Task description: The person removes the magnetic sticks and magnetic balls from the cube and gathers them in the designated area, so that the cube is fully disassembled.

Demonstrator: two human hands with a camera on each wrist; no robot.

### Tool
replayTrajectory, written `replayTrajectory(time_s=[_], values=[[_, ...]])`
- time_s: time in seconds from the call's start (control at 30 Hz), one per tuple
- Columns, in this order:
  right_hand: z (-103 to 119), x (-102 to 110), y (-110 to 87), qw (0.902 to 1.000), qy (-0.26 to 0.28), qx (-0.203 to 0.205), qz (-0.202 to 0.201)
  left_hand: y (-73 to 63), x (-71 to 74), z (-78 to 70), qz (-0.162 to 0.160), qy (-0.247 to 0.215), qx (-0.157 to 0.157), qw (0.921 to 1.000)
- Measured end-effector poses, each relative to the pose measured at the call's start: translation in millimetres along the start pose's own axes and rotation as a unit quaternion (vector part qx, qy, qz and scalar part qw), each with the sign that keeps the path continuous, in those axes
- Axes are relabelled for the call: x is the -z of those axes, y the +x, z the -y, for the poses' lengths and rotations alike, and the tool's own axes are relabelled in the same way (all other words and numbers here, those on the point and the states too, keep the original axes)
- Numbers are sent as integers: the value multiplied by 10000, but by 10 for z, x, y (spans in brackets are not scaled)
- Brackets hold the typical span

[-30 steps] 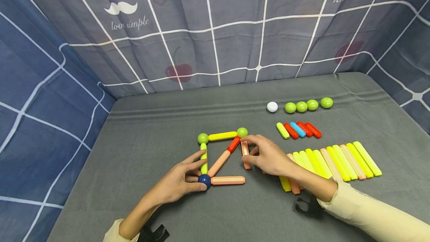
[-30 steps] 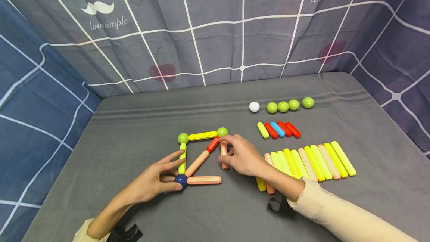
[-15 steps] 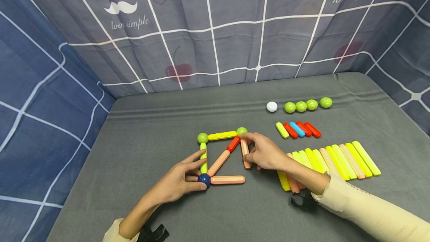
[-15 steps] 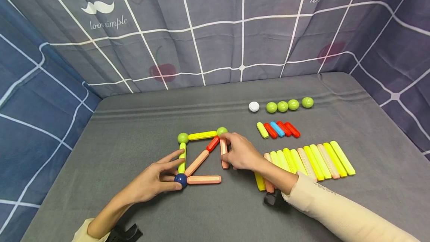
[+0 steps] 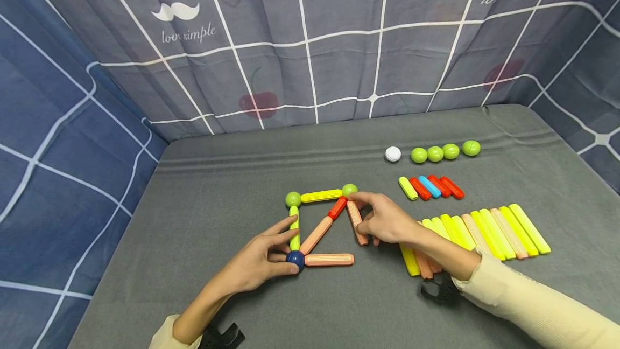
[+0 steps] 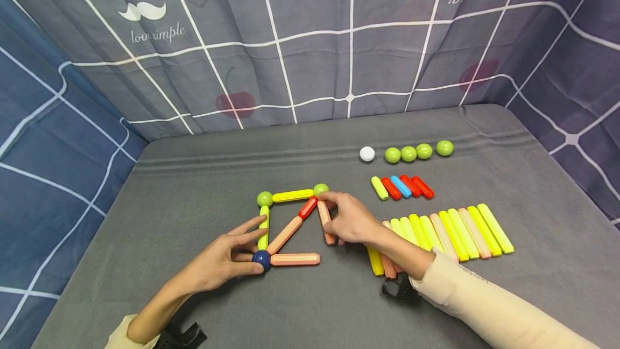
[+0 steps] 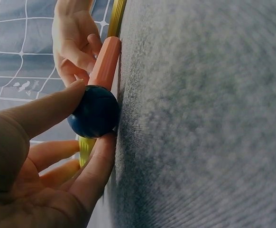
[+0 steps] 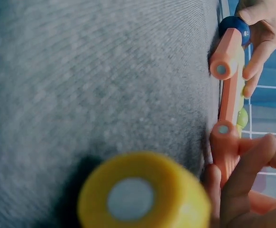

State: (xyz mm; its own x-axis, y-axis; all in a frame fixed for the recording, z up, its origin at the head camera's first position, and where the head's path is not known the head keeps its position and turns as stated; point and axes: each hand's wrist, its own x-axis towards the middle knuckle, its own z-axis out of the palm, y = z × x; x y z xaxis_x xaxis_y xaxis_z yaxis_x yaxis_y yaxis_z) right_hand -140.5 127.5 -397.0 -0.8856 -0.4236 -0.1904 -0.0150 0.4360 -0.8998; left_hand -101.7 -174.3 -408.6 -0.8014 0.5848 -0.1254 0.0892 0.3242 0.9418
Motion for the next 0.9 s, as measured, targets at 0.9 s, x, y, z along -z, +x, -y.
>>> replayTrajectory(time_s=[0.9], values=[[-133, 151, -722, 9868, -1245, 603, -838, 15, 7, 22, 38, 133, -52, 9999]])
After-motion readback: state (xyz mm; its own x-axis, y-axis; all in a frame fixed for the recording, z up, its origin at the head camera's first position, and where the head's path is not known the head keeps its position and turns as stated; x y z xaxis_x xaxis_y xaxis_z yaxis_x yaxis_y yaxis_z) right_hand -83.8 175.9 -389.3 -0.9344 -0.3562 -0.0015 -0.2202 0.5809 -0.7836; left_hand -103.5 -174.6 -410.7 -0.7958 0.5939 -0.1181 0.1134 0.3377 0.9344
